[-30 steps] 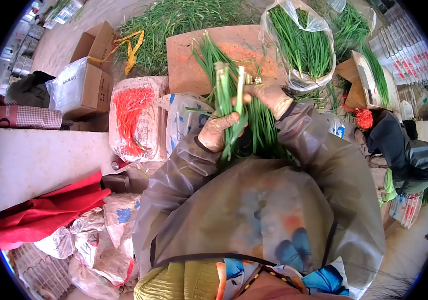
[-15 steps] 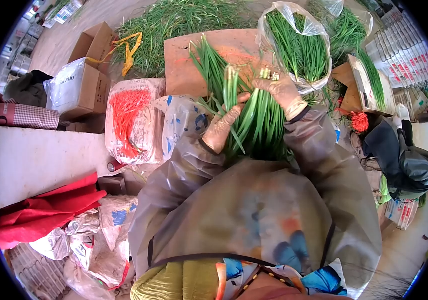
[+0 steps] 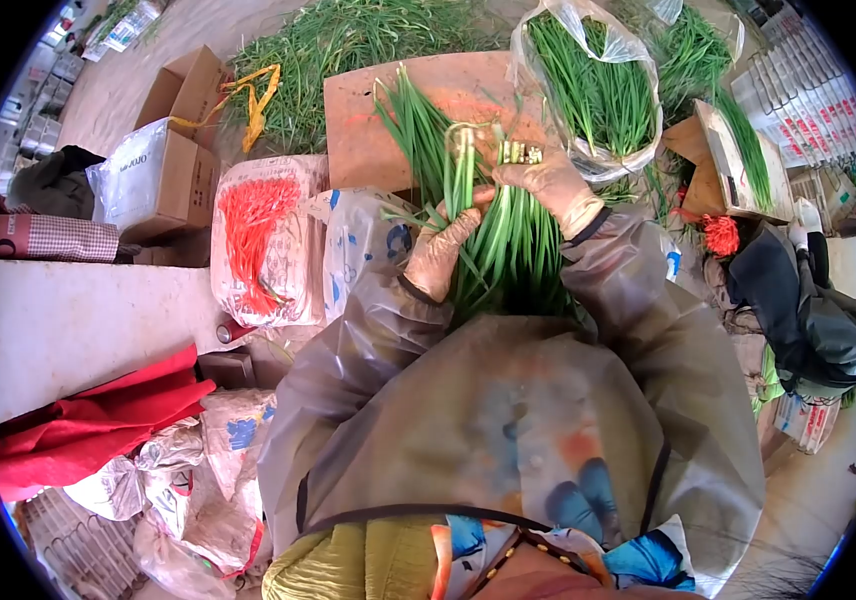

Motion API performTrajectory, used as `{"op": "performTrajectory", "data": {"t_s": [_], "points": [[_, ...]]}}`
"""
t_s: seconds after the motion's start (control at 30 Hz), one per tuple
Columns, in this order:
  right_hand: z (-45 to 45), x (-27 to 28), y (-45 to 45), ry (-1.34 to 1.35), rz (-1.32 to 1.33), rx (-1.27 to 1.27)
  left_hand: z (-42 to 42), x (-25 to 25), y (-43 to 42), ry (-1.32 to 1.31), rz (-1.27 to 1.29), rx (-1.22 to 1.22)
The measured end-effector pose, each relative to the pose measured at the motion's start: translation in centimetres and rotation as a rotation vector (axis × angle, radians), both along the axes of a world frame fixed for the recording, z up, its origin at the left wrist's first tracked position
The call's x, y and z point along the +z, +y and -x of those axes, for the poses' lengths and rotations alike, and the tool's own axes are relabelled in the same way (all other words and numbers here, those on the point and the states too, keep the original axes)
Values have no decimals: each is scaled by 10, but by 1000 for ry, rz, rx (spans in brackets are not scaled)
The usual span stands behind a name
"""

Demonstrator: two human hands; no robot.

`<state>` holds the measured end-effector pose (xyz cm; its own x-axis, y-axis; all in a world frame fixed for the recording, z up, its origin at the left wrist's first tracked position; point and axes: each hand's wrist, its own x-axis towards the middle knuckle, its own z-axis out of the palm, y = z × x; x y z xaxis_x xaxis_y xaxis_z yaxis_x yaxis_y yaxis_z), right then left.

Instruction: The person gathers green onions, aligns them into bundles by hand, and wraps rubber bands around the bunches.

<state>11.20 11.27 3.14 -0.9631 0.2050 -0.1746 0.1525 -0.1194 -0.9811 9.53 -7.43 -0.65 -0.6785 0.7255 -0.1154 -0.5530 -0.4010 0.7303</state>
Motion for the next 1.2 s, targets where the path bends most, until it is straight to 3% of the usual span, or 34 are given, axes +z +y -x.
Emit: {"op": "performTrajectory", "data": {"t_s": [0.07, 0.2, 0.27, 0.33, 0.37, 0.4, 0.47, 0.5, 0.53, 0.63, 0.67, 0.77, 0.83, 0.93, 1.07, 1.13, 1.17, 1.2], "points": [[-3, 1, 6, 4, -260, -161, 4, -6, 1, 13, 45, 59], [-22, 30, 16, 96, -64, -272, 12, -16, 5, 196, 44, 196], [-32, 51, 14, 32, -59, -2, 11, -14, 8, 210, 112, 232], [-29, 62, -10, -60, -39, -3, 8, -20, 11, 189, 188, 191], [-20, 47, -10, -61, -34, -20, 4, -24, 17, 307, 209, 251], [-7, 22, 1, 46, -175, 74, 1, -25, 20, 443, 250, 222], [6, 30, -8, -24, -296, 64, -6, -30, 24, 497, 287, 199], [9, 27, -9, -9, -506, -6, -8, -31, 24, 480, 301, 196], [10, 21, -5, -8, -503, -6, -8, -28, 21, 481, 304, 196], [20, -31, 17, 59, -302, -28, -4, -16, 7, 165, 79, 73], [17, -28, 17, 24, -268, 24, -4, 3, 8, 115, 73, 97], [7, -20, 8, 78, -306, 39, 4, -11, 8, 40, 80, 41], [2, -16, 1, 152, 35, 24, 5, -12, 14, -9, 77, 162], [-9, 0, -3, 118, 204, -4, 5, -1, 14, -118, 69, 126], [-5, -20, 2, -33, -28, 24, 7, -15, 22, -13, 106, 184], [-3, -30, 7, -37, 4, 38, 7, -17, 25, 215, 108, 219], [-3, -32, 9, -75, -173, 57, 12, -18, 25, 383, 256, 214], [-3, -33, 11, -113, -351, 77, 15, -18, 21, 386, 257, 213]]}}
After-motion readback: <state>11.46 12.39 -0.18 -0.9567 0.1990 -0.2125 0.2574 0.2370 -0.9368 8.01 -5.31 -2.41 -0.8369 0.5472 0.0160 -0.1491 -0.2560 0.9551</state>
